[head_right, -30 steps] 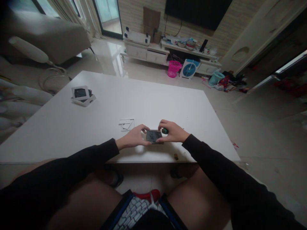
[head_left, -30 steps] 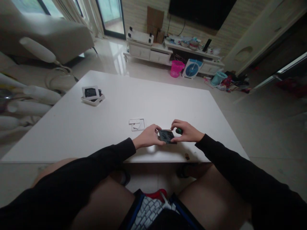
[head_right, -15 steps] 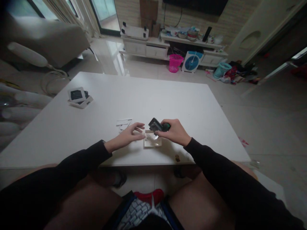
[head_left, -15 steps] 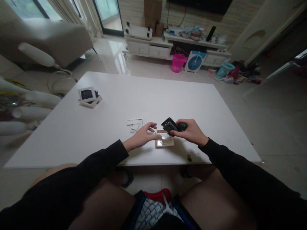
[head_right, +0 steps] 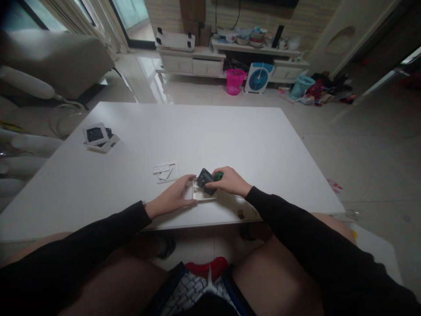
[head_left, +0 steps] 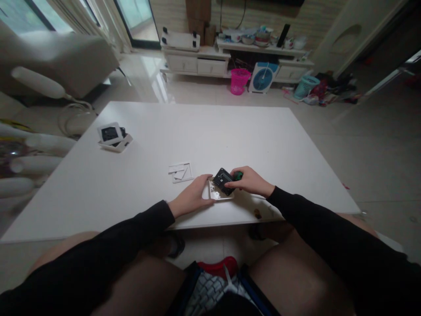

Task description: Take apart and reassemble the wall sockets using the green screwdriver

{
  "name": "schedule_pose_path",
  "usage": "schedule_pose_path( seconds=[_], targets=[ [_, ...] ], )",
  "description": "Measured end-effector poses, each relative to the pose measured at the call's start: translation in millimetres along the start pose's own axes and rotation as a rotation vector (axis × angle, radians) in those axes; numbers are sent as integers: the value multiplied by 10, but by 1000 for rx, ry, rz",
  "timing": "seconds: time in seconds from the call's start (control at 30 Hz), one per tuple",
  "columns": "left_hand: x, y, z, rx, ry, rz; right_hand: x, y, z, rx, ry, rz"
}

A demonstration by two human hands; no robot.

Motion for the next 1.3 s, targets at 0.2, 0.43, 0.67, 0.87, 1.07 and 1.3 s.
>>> schedule_pose_path(
  seconds=[0.2,0.43,0.67,0.87,1.07,1.3],
  targets=[
    [-9,5,-21,-25,-5,-6,-77,35,93,64,13,-38],
    [7,-40,70,-3,-3,-11,-181,-257,81,215,-89,112],
    [19,-68,123,12,-19,-28,-304,-533,346,606,-66,184],
    [6,-44,101,0,-13,-27,-382,-242,416,657,-102,98],
    [8,-44,105,2,-3,-27,-376,-134,466,719,-78,71],
    [6,-20,51,16,11,-1,-391,-187,456,802,-23,39]
  ],
)
Point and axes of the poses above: each hand's wrist, its own x-axis away from the middle knuckle, its own y-axis out of the palm, z = x × y, the point moved 4 cm from there along -x, towards the middle knuckle, and after that the axes turned 3 degrees about -y, right-handed, at the moved point
